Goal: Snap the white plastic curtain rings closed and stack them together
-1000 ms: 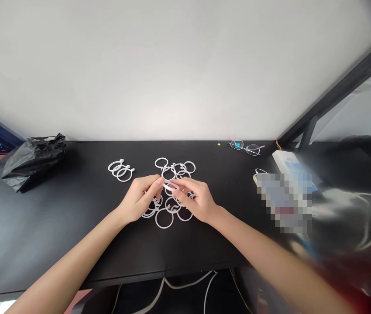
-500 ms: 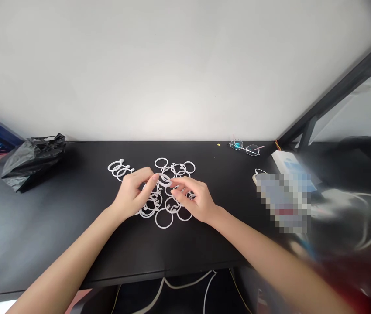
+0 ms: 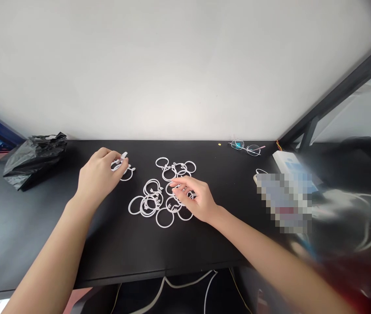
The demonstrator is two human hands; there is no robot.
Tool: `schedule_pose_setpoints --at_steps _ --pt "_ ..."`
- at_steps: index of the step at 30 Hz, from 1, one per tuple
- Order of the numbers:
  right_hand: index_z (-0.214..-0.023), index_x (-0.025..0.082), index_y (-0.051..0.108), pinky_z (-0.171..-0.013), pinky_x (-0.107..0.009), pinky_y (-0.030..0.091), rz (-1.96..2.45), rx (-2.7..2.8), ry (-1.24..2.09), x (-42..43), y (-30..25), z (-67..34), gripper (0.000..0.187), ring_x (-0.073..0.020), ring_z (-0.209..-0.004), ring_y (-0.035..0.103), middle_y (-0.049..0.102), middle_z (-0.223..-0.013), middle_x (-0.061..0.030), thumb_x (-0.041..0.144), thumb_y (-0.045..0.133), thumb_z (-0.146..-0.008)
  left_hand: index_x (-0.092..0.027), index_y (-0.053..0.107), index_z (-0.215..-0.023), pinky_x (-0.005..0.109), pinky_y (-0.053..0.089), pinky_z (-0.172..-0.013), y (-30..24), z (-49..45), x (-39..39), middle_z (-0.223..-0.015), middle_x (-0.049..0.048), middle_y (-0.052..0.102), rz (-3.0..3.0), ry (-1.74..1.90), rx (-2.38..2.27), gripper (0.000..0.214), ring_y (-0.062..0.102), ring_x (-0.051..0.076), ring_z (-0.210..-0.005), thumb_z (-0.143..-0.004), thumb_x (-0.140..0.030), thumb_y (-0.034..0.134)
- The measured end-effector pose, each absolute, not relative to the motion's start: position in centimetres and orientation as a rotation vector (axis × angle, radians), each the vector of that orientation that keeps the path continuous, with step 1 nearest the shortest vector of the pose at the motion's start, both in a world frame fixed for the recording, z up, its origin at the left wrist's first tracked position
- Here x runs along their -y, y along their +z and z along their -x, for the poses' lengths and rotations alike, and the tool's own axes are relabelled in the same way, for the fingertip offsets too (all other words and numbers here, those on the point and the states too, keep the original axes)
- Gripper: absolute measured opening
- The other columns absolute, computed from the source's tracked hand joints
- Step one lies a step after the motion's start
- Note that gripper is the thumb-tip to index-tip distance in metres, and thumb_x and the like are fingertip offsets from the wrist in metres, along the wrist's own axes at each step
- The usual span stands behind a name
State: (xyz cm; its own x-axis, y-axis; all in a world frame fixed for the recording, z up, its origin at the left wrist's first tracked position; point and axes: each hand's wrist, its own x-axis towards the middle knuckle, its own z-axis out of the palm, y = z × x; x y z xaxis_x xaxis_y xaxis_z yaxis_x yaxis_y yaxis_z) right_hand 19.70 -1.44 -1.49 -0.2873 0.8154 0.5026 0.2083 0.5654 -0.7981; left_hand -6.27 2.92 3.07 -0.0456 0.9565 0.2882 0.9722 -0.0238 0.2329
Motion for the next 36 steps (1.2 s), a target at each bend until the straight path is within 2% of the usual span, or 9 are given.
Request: schedule_pose_setpoints --at_steps 5,10,17,23,27,29,32,34,36 --pt "-0.107 0.019 0.068 -0.057 -0.024 0.057 0.846 1.798 0.755 1.4 -1.5 -19.7 0.02 -0.0142 -0.072 0.068 0.074 -0.094 -0.007 0.03 0.06 -0.092 -0.019 0.065 -0.093 0.028 0.039 -0.061 3.1 6.4 -3.0 -0.107 0.007 0.063 2.138 -0.341 2.208 0.028 0.059 0.025 -0.099 -0.094 -0.04 0.046" --pt "-0.106 0.019 0.068 -0.057 -0.024 0.057 0.852 1.804 0.75 1.4 -1.4 -19.7 0.02 -0.0137 -0.071 0.068 0.074 -0.094 -0.0065 0.03 0.06 -0.093 -0.019 0.065 -0.09 0.03 0.04 -0.061 2.8 6.4 -3.2 -0.103 0.0075 0.063 2.157 -0.176 2.287 0.028 0.06 0.027 -0.098 -0.092 -0.041 0.047" --pt "-0.105 0.019 0.068 -0.057 -0.024 0.057 0.85 1.802 0.751 1.3 -1.4 -19.7 0.019 -0.014 -0.071 0.068 0.074 -0.094 -0.0068 0.031 0.06 -0.093 -0.02 0.064 -0.085 0.03 0.04 -0.06 1.9 7.2 -3.4 -0.094 0.0064 0.063 2.154 -0.264 2.281 0.033 0.061 0.027 -0.093 -0.091 -0.049 0.049" --pt "-0.107 0.019 0.067 -0.058 -0.024 0.056 0.836 1.791 0.727 1.2 -1.7 -19.8 0.02 -0.0139 -0.07 0.067 0.074 -0.094 -0.0065 0.031 0.06 -0.093 -0.02 0.064 -0.092 0.029 0.046 -0.067 2.6 3.8 -4.4 -0.1 0.006 0.067 2.305 -0.551 1.945 0.024 0.063 0.024 -0.097 -0.093 -0.038 0.05" --pt "-0.105 0.019 0.067 -0.058 -0.024 0.056 0.838 1.776 0.71 1.2 -1.7 -19.8 0.019 -0.0133 -0.068 0.067 0.073 -0.092 -0.0062 0.031 0.058 -0.093 -0.018 0.065 -0.103 0.033 0.051 -0.078 3.3 0.5 -7.2 -0.105 0.0091 0.066 2.459 -0.424 1.701 0.021 0.064 0.026 -0.1 -0.092 -0.027 0.05" --pt "-0.104 0.019 0.067 -0.058 -0.023 0.055 0.85 1.779 0.709 1.3 -1.7 -19.8 0.019 -0.0129 -0.067 0.066 0.073 -0.091 -0.006 0.032 0.057 -0.093 -0.017 0.063 -0.115 0.037 0.051 -0.086 3.0 -0.5 -8.7 -0.113 0.0118 0.064 2.552 -0.31 1.617 0.03 0.064 0.028 -0.102 -0.087 -0.018 0.051" --pt "-0.104 0.019 0.066 -0.058 -0.024 0.055 0.852 1.797 0.725 1.4 -1.6 -19.7 0.019 -0.013 -0.067 0.065 0.073 -0.091 -0.006 0.032 0.056 -0.094 -0.019 0.056 -0.131 0.036 0.05 -0.093 1.8 -1.1 -10.5 -0.128 0.0132 0.058 2.832 -0.229 1.449 0.048 0.06 0.027 -0.114 -0.085 -0.011 0.047" --pt "-0.104 0.019 0.066 -0.059 -0.024 0.055 0.85 1.8 0.729 1.5 -1.6 -19.7 0.02 -0.0132 -0.067 0.065 0.073 -0.09 -0.0057 0.032 0.056 -0.094 -0.02 0.059 -0.128 0.034 0.051 -0.091 1.1 -1.3 -11.2 -0.128 0.0114 0.059 2.915 -0.207 1.436 0.047 0.061 0.024 -0.112 -0.085 -0.011 0.044" --pt "-0.105 0.02 0.066 -0.059 -0.024 0.055 0.845 1.798 0.733 1.6 -1.6 -19.6 0.02 -0.0134 -0.067 0.065 0.073 -0.091 -0.0056 0.033 0.055 -0.094 -0.02 0.067 -0.116 0.032 0.052 -0.085 0.8 -1.4 -11.5 -0.119 0.0099 0.064 2.913 -0.205 1.476 0.04 0.066 0.022 -0.101 -0.085 -0.013 0.043"
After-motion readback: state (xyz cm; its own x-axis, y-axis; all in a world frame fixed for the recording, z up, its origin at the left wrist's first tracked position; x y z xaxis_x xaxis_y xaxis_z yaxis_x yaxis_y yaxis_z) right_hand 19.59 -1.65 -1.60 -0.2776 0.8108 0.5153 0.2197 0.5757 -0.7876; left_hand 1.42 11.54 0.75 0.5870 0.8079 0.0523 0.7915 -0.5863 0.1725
